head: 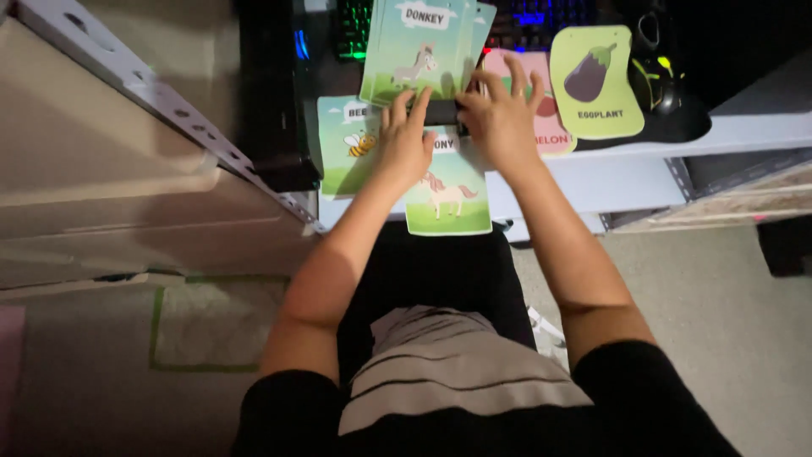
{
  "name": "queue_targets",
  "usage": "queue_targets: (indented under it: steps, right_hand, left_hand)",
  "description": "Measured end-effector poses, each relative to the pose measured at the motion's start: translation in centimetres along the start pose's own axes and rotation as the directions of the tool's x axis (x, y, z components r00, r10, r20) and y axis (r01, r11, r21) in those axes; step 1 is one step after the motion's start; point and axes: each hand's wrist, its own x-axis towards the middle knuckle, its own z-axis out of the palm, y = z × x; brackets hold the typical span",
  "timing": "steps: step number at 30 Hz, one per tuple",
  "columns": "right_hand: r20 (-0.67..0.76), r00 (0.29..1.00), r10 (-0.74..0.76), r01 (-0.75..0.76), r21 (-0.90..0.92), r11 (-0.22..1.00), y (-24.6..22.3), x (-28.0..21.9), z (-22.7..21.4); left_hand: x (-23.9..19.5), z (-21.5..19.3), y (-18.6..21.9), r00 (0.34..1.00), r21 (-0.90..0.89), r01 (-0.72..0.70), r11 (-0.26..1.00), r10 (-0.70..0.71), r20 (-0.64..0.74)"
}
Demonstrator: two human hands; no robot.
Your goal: The person sits on the floor and uses a handheld hole punch to punch holes in the top corners of illustrated flashcards. They pick up each card, align it in the punch, press down, and place the punched card into a growing stack on the desk.
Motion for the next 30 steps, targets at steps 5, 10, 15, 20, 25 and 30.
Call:
queue_targets:
  steps: [5,10,15,20,25,30]
  right_hand:
    - [-0.012,0.997,0.081,-0.08,0.03,0.996,0.9,-3.8,2.1]
    - [-0.076,0.991,0.115,-0.107,0.102,0.989,0.4,-6.4,2.1]
    - [-0.176,0.976,0.128,-0.093,0.196,0.976,0.4,-7.5,1.8]
    - [-0.213,0.962,0.168,-0.095,0.316,0.944,0.1,-6.9,1.1]
    - [-0.157,0.966,0.206,-0.123,0.423,0.898,0.6,-7.2,1.6]
    - [-0.194,0.965,0.179,-0.108,0.328,0.939,0.7,-7.1,2.1]
  left_hand:
    - [-10.1,-4.0,5.3,0.977,0.152,-0.201,0.968,0.188,0.099]
    - [-14.3,-1.3,4.6,0.919,0.314,-0.393,0.864,0.381,0.103]
    - [-14.0,0.9,0.8,0.811,0.366,-0.477,0.799,0.561,-0.168]
    - [-12.9,-8.8,3.9,0.843,-0.087,-0.536,0.84,0.539,0.005]
    - [-2.6,-15.9,2.4,0.741,0.238,-0.363,0.901,0.434,-0.513]
    - [4.8,-16.0,1.4,0.213,0.482,-0.191,0.855,0.515,-0.83]
